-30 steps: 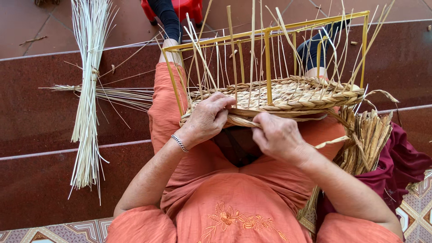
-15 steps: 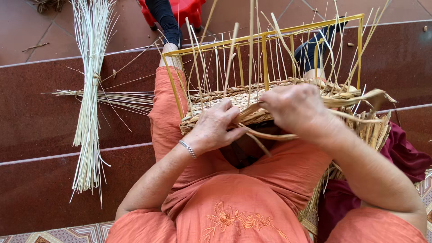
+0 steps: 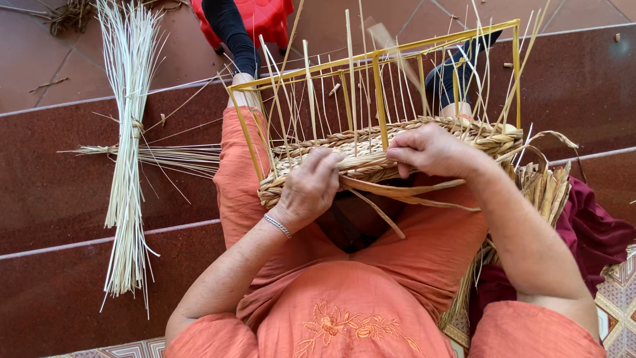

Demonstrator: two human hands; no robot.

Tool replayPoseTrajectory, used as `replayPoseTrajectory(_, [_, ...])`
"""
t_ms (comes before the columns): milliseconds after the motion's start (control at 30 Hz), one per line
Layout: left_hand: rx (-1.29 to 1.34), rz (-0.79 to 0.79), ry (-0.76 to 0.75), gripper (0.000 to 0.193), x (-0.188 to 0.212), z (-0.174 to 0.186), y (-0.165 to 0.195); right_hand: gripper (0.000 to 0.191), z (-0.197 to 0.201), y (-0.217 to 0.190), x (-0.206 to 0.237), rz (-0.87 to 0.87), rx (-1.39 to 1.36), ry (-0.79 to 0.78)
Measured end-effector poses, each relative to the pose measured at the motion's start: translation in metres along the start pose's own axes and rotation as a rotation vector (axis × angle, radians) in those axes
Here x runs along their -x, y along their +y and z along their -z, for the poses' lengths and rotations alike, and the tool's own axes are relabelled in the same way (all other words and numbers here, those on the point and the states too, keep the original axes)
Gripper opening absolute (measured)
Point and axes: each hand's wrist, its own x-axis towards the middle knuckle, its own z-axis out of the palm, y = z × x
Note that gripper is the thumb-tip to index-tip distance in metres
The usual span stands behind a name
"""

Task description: The person weaves a basket by hand, interlacing dried plant strips through a rectangular frame held between their legs. They repeatedly pull and tuck the strips to build up the basket's sides.

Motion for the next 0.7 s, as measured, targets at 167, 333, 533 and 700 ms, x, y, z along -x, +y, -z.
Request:
replayPoseTrajectory(167, [0.107, 0.165, -0.151, 0.020, 0.011, 0.021, 0.003, 0.031, -0.050, -0.020, 0.017, 0.304, 0.520, 0.373])
replayPoseTrajectory(333, [0.009, -0.050, -0.173, 0.017, 0.019, 0.020, 0.000, 0.040, -0.078, -0.025, -0.014, 0.316, 0.634, 0.572])
replayPoseTrajectory(533, [0.079, 0.232, -0.268, 0.017, -0.002, 0.003, -0.019, 0.032, -0.089, -0.004, -0.003, 0.262, 0.421, 0.554])
replayPoseTrajectory(700, [0.074, 0.382, -0.185, 0.057, -0.013, -0.008, -0.025, 0.034, -0.096, -0.005, 0.022, 0.407, 0.195, 0.659])
